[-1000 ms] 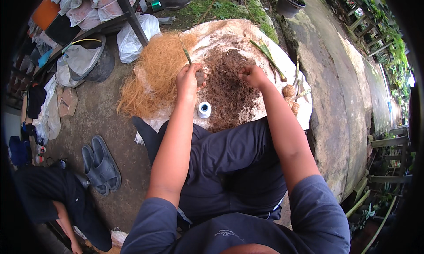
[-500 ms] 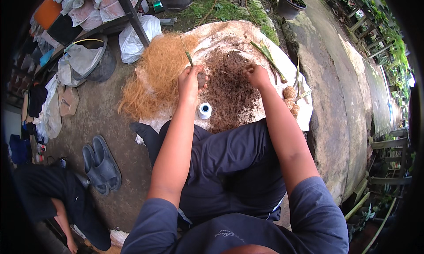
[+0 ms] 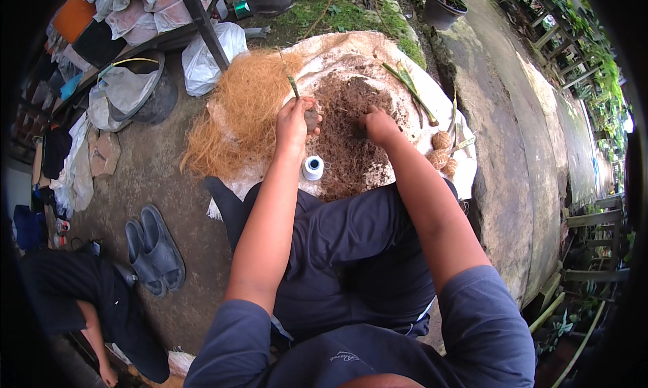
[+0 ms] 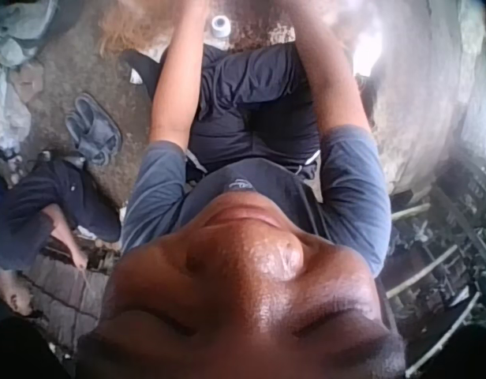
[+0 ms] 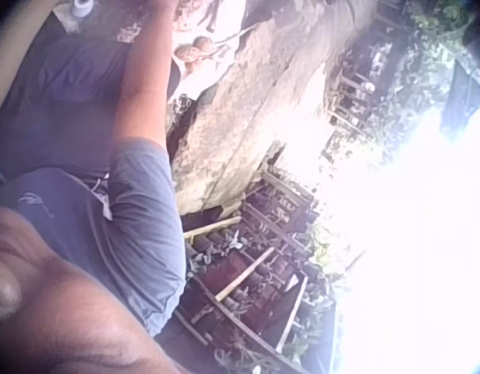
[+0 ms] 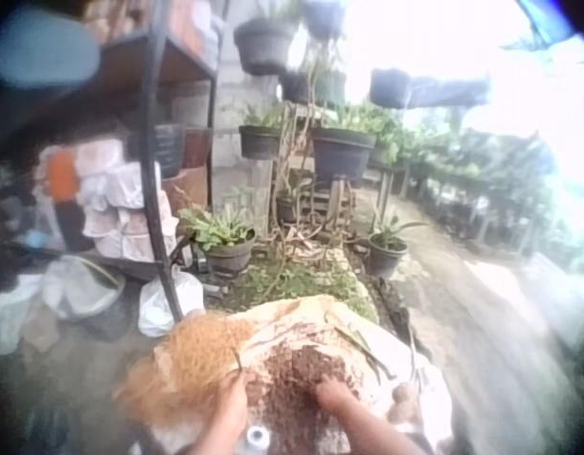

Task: The person sits on the ground and repeatedly wraps a small plant with coco fiber, securing it with twine. The person handles the plant, coco fiber, and twine by hand throughout the clip.

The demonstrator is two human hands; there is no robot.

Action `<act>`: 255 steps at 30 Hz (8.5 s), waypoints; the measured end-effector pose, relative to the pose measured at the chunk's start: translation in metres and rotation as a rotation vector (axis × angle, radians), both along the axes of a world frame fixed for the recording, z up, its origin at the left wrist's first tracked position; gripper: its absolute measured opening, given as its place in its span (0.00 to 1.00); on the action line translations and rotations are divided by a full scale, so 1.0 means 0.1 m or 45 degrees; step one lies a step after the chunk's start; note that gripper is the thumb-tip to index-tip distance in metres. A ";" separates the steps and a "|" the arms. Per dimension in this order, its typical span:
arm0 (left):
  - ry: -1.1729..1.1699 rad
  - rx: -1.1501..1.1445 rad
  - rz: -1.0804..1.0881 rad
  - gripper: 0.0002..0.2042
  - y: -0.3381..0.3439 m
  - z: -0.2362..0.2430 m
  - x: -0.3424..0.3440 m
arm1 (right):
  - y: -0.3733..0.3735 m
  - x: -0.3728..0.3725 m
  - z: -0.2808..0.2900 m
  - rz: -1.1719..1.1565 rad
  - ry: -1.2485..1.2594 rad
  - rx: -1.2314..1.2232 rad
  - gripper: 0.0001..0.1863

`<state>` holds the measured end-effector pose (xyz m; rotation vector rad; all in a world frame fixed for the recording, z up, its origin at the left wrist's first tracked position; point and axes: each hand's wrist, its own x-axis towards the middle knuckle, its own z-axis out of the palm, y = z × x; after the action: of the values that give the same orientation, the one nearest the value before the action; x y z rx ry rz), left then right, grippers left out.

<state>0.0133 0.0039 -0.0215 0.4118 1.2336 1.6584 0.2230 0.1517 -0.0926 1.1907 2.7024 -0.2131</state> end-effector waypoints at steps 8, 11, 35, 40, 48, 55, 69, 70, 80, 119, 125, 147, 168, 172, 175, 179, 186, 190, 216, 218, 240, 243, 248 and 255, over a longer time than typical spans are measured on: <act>-0.058 0.007 0.006 0.09 0.03 -0.01 0.03 | 0.19 0.21 0.28 -0.632 1.208 -0.753 0.09; -0.013 -0.019 -0.007 0.09 0.01 0.04 0.05 | 0.19 0.19 0.45 -0.639 1.648 -0.898 0.05; -0.317 0.280 -0.407 0.16 0.04 -0.07 0.04 | -0.17 -0.09 0.94 -0.529 1.683 -1.074 0.15; -0.221 0.323 -0.377 0.23 0.02 0.12 0.24 | -0.19 -0.07 1.01 -0.513 1.708 -0.756 0.15; 0.251 0.127 -0.354 0.32 0.02 0.06 0.28 | -0.34 -0.07 1.12 -0.232 1.448 -0.991 0.13; -0.035 0.247 -0.520 0.29 0.03 -0.10 0.26 | -0.41 -0.14 1.19 -0.181 1.482 -1.066 0.13; 0.061 0.197 -0.455 0.17 0.08 -0.06 0.36 | -0.43 -0.19 1.15 -0.174 1.404 -0.992 0.12; 0.074 0.211 -0.441 0.17 0.09 -0.06 0.38 | -0.43 -0.22 1.11 -0.173 1.394 -0.962 0.12; -0.076 0.330 -0.341 0.11 0.06 -0.03 0.30 | -0.22 -0.16 0.92 -0.564 2.056 -1.225 0.12; 0.193 0.191 -0.477 0.11 -0.10 0.16 0.30 | -0.97 -0.31 1.28 -0.521 1.532 -1.198 0.34; 0.499 0.369 -0.694 0.29 -0.12 0.15 0.26 | -0.86 -0.27 1.12 -0.493 1.615 -1.826 0.44; 0.423 0.386 -0.515 0.29 -0.11 0.09 0.28 | -1.00 -0.44 1.03 -0.325 1.931 -1.917 0.31; 0.821 0.278 -0.435 0.25 -0.03 0.15 0.31 | -0.99 -0.49 0.99 -0.689 2.111 -1.609 0.14; 0.612 0.358 -0.348 0.23 -0.02 0.18 0.44 | -0.94 -0.48 0.93 -0.572 2.172 -1.503 0.14; 0.640 0.452 -0.269 0.21 0.01 0.14 0.45 | -0.91 -0.49 0.92 -0.554 2.201 -1.450 0.16; 0.589 0.529 -0.062 0.15 0.01 0.13 0.37 | -1.03 -0.51 1.15 -0.588 2.082 -1.246 0.19; 0.350 0.505 -0.075 0.11 -0.06 0.21 0.17 | -0.85 -0.38 1.09 -0.273 1.570 -0.879 0.25; 0.286 0.509 -0.101 0.10 -0.06 0.19 0.16 | -0.90 -0.44 1.04 -0.270 1.606 -0.870 0.22; 1.311 0.236 -0.124 0.32 -0.05 0.10 0.31 | -0.79 -0.40 1.03 -0.361 1.787 -0.952 0.29; 1.341 0.235 -0.105 0.30 -0.10 0.15 0.32 | -0.81 -0.43 1.05 -0.355 1.847 -1.005 0.27; 0.169 0.598 -0.485 0.36 -0.39 0.30 0.77 | -1.23 -0.50 1.09 -0.698 2.259 -0.678 0.18; 0.218 0.644 -0.372 0.33 -0.48 0.41 0.86 | -1.39 -0.48 1.29 -0.653 2.264 -0.730 0.20; 0.241 0.354 -0.065 0.28 -0.52 0.65 1.11 | -1.79 -0.49 1.30 -0.726 2.407 -1.013 0.23; 0.159 0.418 -0.078 0.19 -0.48 0.55 1.02 | -1.77 -0.35 1.34 -0.614 2.750 -1.640 0.20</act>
<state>0.1156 -0.0438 0.0331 0.7570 1.0264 1.8077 0.1885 -0.0253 0.0411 0.8899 1.1362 -4.0035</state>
